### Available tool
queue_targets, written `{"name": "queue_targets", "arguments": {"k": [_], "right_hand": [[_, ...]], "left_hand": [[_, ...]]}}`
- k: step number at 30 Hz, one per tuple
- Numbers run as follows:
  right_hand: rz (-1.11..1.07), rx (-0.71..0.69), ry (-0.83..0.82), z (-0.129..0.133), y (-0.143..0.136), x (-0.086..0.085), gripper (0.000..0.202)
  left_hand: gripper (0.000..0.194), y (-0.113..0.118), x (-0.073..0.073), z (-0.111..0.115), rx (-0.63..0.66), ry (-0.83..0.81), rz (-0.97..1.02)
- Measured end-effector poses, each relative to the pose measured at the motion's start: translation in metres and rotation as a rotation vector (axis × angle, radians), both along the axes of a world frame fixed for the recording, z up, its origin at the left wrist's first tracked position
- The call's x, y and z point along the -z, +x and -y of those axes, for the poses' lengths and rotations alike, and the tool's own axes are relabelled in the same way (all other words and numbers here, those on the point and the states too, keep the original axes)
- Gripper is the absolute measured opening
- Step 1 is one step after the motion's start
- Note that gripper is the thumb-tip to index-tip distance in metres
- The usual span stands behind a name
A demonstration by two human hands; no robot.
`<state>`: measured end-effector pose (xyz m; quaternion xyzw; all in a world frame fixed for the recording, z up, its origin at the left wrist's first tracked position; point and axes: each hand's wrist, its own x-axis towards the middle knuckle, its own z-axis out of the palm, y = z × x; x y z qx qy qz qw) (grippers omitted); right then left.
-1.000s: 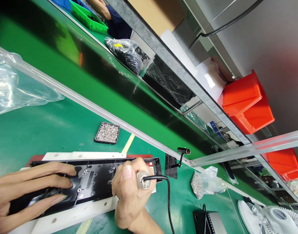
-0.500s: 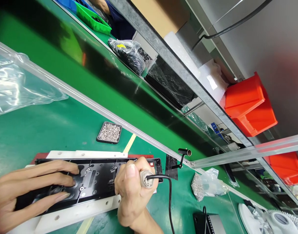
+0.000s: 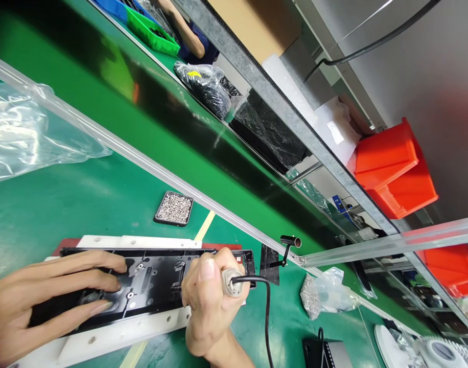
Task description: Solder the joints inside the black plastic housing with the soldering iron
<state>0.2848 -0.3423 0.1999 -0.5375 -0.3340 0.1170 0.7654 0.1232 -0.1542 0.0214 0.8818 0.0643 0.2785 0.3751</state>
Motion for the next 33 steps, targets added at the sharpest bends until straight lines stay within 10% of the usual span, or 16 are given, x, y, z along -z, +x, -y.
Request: {"name": "queue_targets", "arguments": {"k": [33], "right_hand": [[-0.014,0.009,-0.010,0.000,0.001,-0.002,0.068]], "left_hand": [[0.028,0.003,-0.009,0.002,0.004,-0.016,0.003]]}}
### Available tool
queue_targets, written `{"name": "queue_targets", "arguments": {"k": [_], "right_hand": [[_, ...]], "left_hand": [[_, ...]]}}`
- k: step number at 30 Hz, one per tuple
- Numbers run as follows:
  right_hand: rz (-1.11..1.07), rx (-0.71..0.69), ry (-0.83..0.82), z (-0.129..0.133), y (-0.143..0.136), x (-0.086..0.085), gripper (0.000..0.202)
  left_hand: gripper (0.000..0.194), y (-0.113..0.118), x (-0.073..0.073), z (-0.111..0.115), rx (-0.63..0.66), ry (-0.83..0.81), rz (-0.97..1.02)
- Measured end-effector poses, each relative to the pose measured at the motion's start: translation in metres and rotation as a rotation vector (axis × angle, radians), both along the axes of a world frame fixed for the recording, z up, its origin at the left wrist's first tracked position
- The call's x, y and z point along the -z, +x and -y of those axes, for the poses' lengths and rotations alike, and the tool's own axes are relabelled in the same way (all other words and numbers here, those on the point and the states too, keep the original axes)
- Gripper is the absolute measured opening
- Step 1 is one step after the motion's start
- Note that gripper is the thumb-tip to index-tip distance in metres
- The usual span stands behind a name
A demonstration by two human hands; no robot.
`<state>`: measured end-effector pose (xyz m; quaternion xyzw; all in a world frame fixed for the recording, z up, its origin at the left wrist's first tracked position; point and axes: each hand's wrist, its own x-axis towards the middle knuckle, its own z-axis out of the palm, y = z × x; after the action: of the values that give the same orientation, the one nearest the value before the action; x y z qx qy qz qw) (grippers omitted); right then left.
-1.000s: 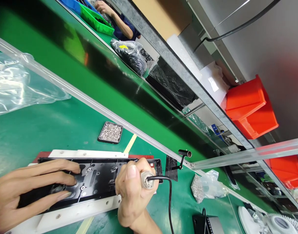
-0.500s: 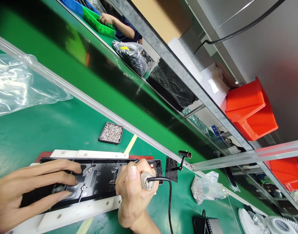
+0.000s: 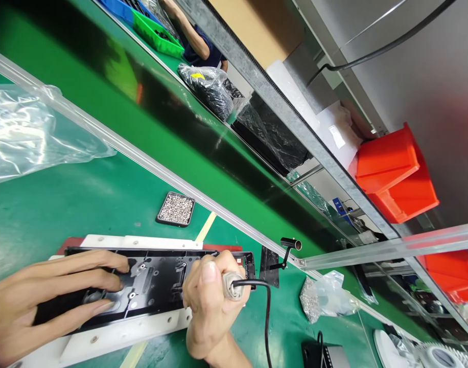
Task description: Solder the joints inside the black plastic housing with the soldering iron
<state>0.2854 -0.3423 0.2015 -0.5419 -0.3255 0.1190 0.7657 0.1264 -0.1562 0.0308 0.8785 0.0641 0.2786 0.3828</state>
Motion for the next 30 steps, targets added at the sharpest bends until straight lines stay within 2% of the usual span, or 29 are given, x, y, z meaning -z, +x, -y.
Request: {"name": "queue_targets", "arguments": {"k": [9,17,25,30], "right_hand": [[-0.050,-0.018,0.000,0.001,0.001,0.001,0.070],[-0.027,0.004,-0.012,-0.006,0.004,-0.006,0.069],[-0.006,0.009,-0.022,-0.006,0.004,-0.007,0.070],[-0.004,0.013,-0.023,-0.004,0.004,-0.006,0.073]], "left_hand": [[0.027,-0.001,0.010,-0.001,-0.019,0.004,-0.015],[0.028,-0.002,0.005,0.000,-0.010,-0.022,-0.028],[0.027,-0.006,0.015,-0.002,-0.023,0.032,-0.071],[0.026,-0.007,0.013,-0.002,-0.007,0.036,-0.080]]}}
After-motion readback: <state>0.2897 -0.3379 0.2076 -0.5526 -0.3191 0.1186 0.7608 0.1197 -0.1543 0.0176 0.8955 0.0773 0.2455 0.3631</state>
